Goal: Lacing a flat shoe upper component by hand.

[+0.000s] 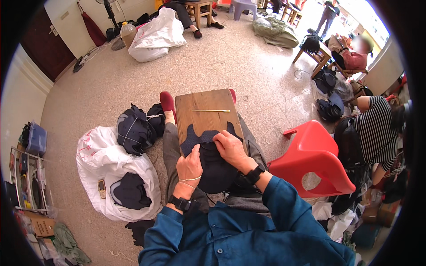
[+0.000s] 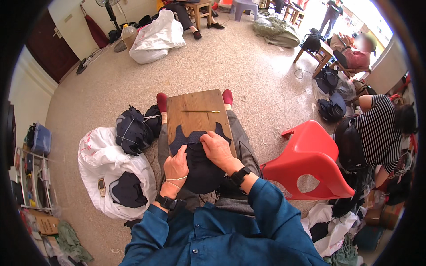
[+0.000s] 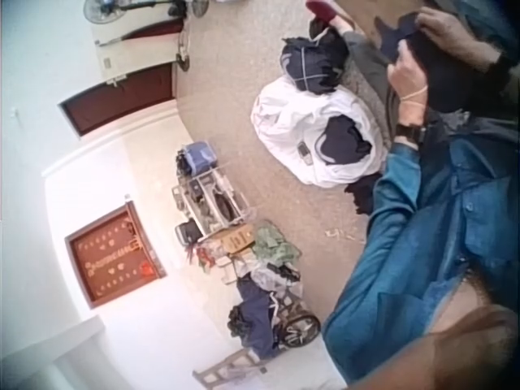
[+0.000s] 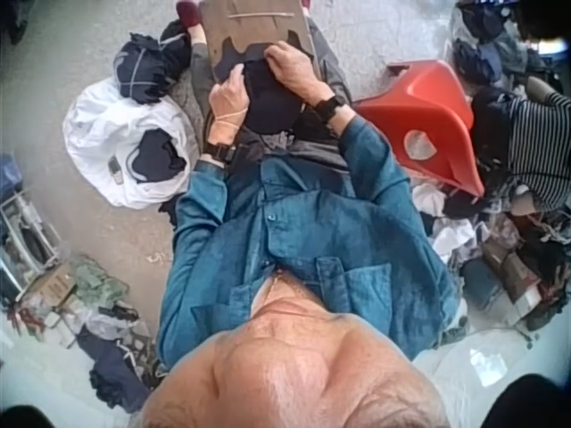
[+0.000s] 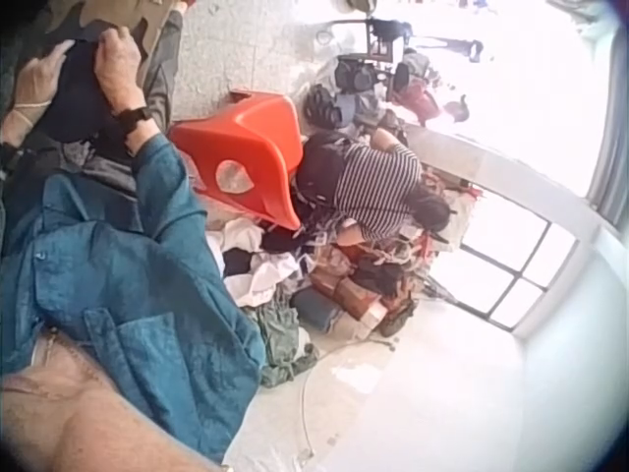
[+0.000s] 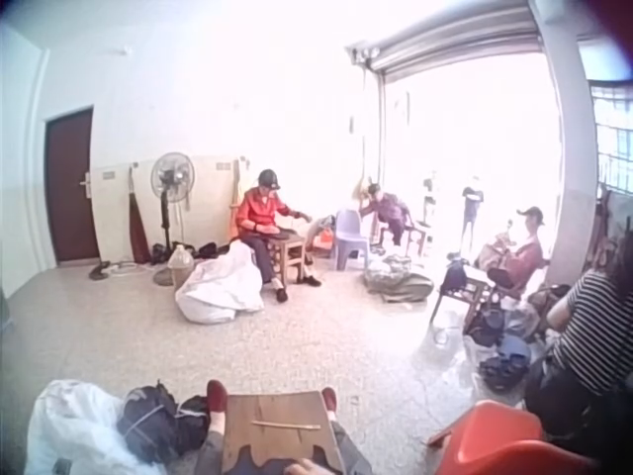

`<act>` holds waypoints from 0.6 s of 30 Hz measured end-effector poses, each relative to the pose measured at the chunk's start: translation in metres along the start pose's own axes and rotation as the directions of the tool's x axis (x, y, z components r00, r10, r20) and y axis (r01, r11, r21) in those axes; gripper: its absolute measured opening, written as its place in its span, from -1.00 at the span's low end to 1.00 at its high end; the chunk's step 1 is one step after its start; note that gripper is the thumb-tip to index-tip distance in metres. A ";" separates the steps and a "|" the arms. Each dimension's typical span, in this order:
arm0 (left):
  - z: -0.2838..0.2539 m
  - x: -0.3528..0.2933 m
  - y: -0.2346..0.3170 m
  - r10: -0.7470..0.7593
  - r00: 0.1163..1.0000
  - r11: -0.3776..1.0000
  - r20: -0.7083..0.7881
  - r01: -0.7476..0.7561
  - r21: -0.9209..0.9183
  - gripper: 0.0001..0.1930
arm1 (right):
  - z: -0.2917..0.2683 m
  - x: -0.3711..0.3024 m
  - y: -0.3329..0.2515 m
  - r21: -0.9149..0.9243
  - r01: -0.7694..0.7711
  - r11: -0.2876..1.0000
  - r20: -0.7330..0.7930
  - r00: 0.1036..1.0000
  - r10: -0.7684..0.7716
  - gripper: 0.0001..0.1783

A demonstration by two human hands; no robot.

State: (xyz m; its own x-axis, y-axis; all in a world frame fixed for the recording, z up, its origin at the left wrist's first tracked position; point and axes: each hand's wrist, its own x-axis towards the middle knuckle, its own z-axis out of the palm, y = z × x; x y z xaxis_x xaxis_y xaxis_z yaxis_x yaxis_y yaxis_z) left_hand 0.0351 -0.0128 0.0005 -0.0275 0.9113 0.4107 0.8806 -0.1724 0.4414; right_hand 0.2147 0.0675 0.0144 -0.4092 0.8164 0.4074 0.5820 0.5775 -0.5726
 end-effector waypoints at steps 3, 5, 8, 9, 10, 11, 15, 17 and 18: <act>0.000 -0.002 -0.002 0.022 0.999 0.999 0.031 -0.023 0.037 -0.67 | -0.007 -0.005 -0.003 0.065 -0.002 0.998 0.027 1.000 0.000 -0.89; 0.001 -0.003 -0.003 0.050 0.997 0.997 0.052 -0.053 0.062 -0.65 | -0.008 -0.007 -0.004 0.088 0.011 0.996 0.033 0.999 -0.014 -0.86; 0.004 -0.004 -0.005 0.109 0.994 0.990 0.004 -0.109 0.092 -0.57 | -0.006 -0.006 -0.008 0.063 0.026 0.998 0.033 0.999 -0.028 -0.86; 0.005 -0.005 -0.006 0.123 0.992 0.989 -0.009 -0.122 0.084 -0.58 | -0.006 -0.007 -0.010 0.066 0.011 0.998 0.007 1.000 -0.011 -0.86; 0.004 -0.005 -0.006 0.135 0.991 0.988 -0.021 -0.134 0.076 -0.59 | -0.007 -0.008 -0.011 0.070 -0.005 0.998 -0.018 1.000 0.007 -0.86; 0.003 -0.005 -0.006 0.134 0.991 0.988 -0.019 -0.132 0.075 -0.59 | -0.008 -0.010 -0.012 0.070 -0.007 0.998 -0.016 1.000 0.008 -0.86; 0.002 -0.007 -0.007 0.122 0.992 0.988 0.042 -0.125 0.085 -0.59 | -0.015 -0.025 -0.017 0.061 0.017 0.998 -0.045 0.999 -0.015 -0.85; 0.002 -0.006 -0.005 0.134 0.990 0.987 0.037 -0.136 0.086 -0.58 | -0.018 -0.033 -0.014 0.053 0.017 0.998 -0.032 0.999 -0.015 -0.84; 0.000 -0.006 -0.004 0.126 0.991 0.986 0.048 -0.130 0.102 -0.57 | -0.018 -0.035 -0.010 0.073 0.002 0.997 -0.078 0.997 0.003 -0.85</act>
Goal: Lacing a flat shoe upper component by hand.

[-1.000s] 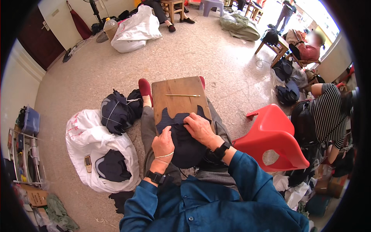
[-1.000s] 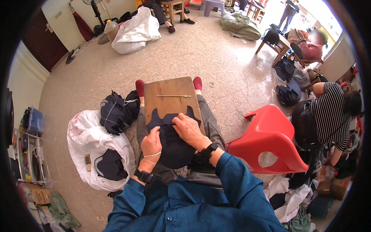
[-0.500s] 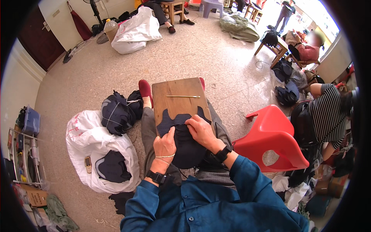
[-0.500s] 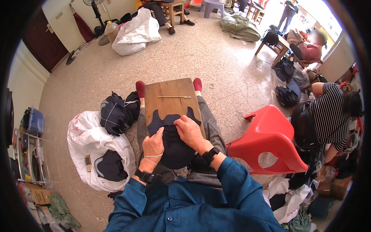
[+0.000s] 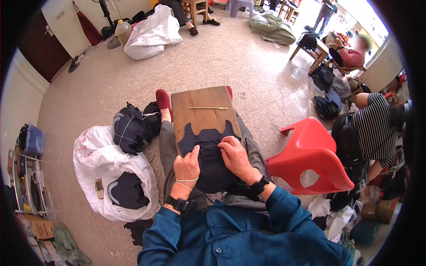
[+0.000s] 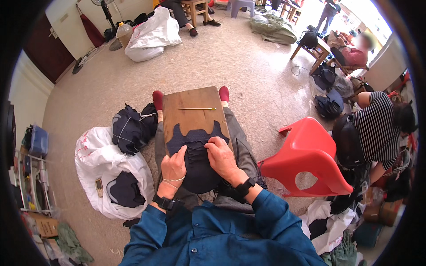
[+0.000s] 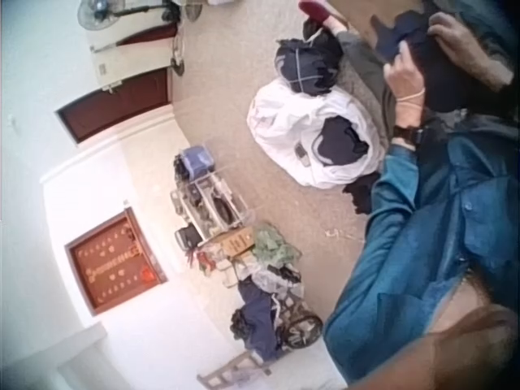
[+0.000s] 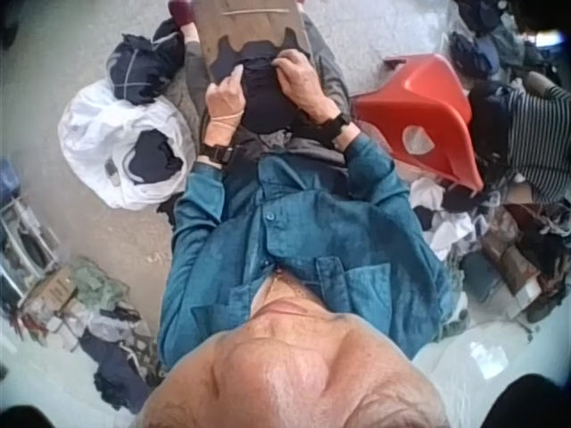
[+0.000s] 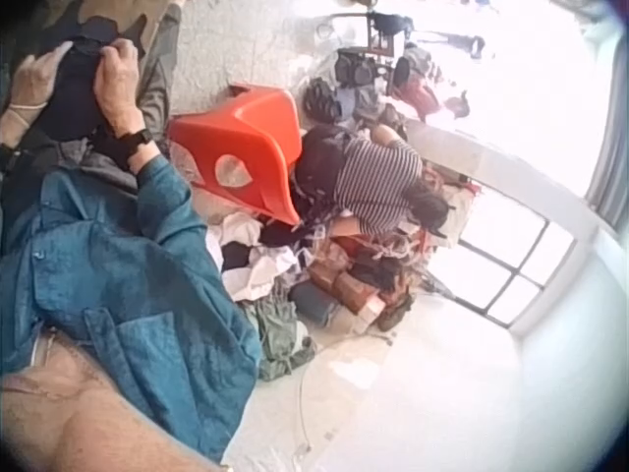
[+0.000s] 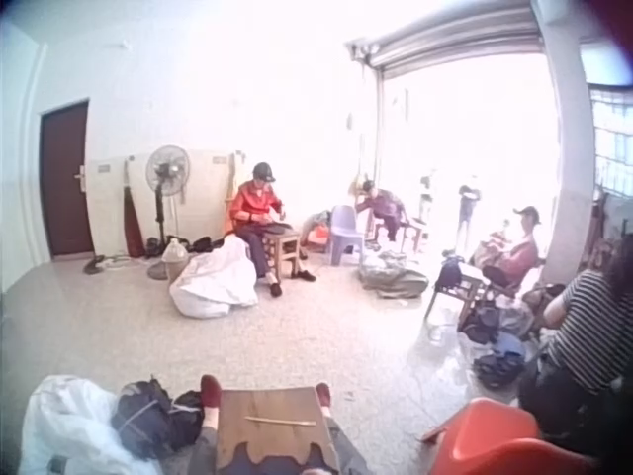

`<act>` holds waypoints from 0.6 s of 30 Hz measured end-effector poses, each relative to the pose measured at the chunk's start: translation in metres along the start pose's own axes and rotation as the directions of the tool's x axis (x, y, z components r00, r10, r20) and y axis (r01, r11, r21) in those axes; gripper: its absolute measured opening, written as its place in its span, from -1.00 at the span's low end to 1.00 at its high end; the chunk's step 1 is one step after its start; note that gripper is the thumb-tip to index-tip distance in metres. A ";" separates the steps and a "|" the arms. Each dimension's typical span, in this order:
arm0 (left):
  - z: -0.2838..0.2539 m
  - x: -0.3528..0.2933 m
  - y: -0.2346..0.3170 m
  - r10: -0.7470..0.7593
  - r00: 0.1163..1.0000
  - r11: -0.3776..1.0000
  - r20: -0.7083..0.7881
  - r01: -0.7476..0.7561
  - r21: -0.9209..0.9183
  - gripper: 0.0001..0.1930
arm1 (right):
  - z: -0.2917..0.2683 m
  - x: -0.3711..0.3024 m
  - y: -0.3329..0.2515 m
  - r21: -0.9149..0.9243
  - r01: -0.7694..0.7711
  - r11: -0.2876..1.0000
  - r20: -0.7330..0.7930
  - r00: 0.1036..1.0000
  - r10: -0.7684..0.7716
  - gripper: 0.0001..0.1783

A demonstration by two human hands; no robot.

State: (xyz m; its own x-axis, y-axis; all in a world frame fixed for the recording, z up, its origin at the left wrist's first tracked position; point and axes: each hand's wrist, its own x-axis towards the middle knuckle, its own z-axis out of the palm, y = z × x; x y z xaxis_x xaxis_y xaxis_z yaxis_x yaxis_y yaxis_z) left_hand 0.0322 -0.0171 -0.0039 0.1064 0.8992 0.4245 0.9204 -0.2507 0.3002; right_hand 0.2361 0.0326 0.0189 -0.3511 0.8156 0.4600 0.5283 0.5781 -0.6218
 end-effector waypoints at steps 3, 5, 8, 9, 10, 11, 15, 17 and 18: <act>0.003 0.000 0.000 -0.007 1.000 1.000 0.003 0.007 0.013 -0.56 | -0.001 -0.004 0.010 0.062 -0.066 0.996 -0.063 0.996 0.070 -0.85; 0.004 -0.003 -0.001 -0.005 1.000 1.000 -0.005 0.005 0.020 -0.56 | -0.003 -0.005 0.010 0.115 -0.112 0.987 -0.084 0.989 0.122 -0.86; 0.007 -0.004 -0.003 0.030 0.997 0.999 -0.072 -0.029 0.023 -0.59 | -0.005 -0.003 0.011 0.180 -0.208 0.961 -0.055 0.974 0.221 -0.86; 0.008 -0.004 -0.003 0.031 0.997 0.999 -0.076 -0.029 0.020 -0.60 | -0.006 -0.003 0.011 0.179 -0.221 0.959 -0.039 0.972 0.231 -0.87; 0.008 -0.004 -0.002 0.031 0.996 0.999 -0.079 -0.030 0.018 -0.60 | -0.006 -0.002 0.011 0.179 -0.232 0.956 -0.023 0.971 0.240 -0.88; 0.008 -0.003 -0.002 0.032 0.996 0.999 -0.079 -0.031 0.018 -0.60 | -0.005 -0.001 0.011 0.179 -0.233 0.956 -0.024 0.970 0.241 -0.88; 0.007 -0.004 -0.001 0.018 0.998 1.000 -0.064 -0.017 0.004 -0.61 | -0.002 0.006 0.009 0.044 -0.148 0.988 -0.012 0.989 0.149 -0.90; 0.006 -0.004 -0.001 0.002 0.999 1.000 -0.044 -0.002 0.003 -0.60 | -0.003 0.010 0.008 -0.021 -0.086 0.996 -0.013 0.996 0.086 -0.90; 0.005 -0.004 -0.001 0.001 0.999 1.000 -0.043 -0.001 0.003 -0.60 | -0.003 0.013 0.008 -0.071 -0.052 0.996 0.020 0.998 0.054 -0.90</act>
State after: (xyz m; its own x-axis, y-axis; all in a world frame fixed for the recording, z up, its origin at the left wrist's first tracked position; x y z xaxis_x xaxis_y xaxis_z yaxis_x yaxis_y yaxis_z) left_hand 0.0331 -0.0183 -0.0101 0.0909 0.8826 0.4613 0.9214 -0.2503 0.2973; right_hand 0.2385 0.0475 0.0220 -0.3379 0.8458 0.4128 0.5995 0.5315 -0.5984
